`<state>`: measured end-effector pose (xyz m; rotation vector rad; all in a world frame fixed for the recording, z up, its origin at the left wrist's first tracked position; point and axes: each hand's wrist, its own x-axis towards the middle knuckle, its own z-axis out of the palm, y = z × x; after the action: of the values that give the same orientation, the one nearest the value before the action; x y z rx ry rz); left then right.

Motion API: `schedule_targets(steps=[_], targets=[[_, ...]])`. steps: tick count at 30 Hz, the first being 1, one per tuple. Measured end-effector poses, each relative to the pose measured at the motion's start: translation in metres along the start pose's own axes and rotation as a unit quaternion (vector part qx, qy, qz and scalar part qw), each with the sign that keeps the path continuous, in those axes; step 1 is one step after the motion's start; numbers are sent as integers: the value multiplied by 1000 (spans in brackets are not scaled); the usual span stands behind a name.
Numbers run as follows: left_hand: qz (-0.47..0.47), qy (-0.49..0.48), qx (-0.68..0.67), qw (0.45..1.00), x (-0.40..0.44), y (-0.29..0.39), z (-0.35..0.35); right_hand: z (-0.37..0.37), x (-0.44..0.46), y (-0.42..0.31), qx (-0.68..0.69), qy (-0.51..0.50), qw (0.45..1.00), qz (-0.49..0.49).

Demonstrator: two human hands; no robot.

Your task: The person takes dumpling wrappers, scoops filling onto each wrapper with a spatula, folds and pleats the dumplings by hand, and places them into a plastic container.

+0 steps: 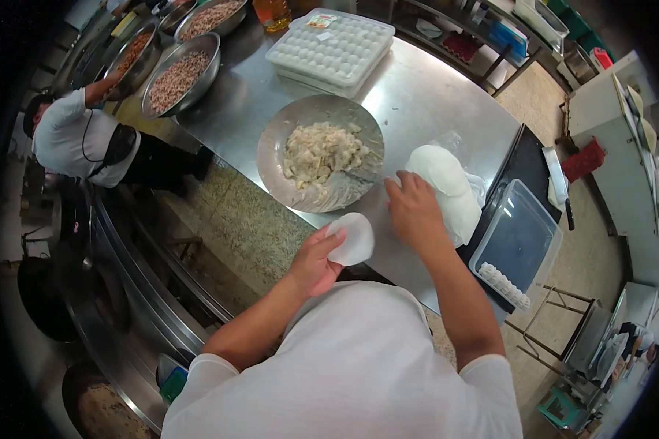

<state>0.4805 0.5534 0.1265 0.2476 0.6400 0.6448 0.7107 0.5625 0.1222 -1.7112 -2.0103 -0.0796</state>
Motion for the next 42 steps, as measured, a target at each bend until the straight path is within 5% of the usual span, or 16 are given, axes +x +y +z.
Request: schedule_targets(steps=[3, 5, 6, 8, 11, 15, 17, 18, 20, 21, 27, 37, 42], targets=[[30, 43, 160, 986, -11, 19, -17, 26, 16, 2, -108, -135, 985, -6], [216, 2, 559, 801, -20, 35, -23, 24, 26, 2, -128, -224, 966, 8], [220, 10, 552, 804, -27, 42, -28, 5, 36, 1, -140, -240, 961, 4], [395, -34, 689, 607, -38, 51, -36, -18, 53, -6, -154, -263, 952, -9], [522, -28, 661, 539, -35, 56, -48, -17, 62, -6, -131, -190, 973, -4], [579, -8, 642, 503, -35, 71, -41, 7, 47, 5, -32, -261, 963, -63], [589, 67, 537, 600, -38, 65, -39, -12, 58, -1, -34, -256, 965, -52], [587, 69, 539, 600, -39, 64, -40, -17, 58, -2, -37, -249, 967, -33], [357, 96, 228, 901, -37, 63, -41, -6, 57, 2, -62, -216, 974, -2], [312, 75, 206, 925, -35, 62, -47, -1, 56, 3, -89, -183, 979, 27], [113, 175, 134, 969, -34, 39, -71, -11, 43, -5, -4, -284, 958, -36], [105, 218, 17, 970, -10, 18, -90, 13, 40, -6, -30, -237, 971, 3], [123, 225, -71, 964, 13, 7, -102, -3, 23, -19, 119, -269, 956, -2]])
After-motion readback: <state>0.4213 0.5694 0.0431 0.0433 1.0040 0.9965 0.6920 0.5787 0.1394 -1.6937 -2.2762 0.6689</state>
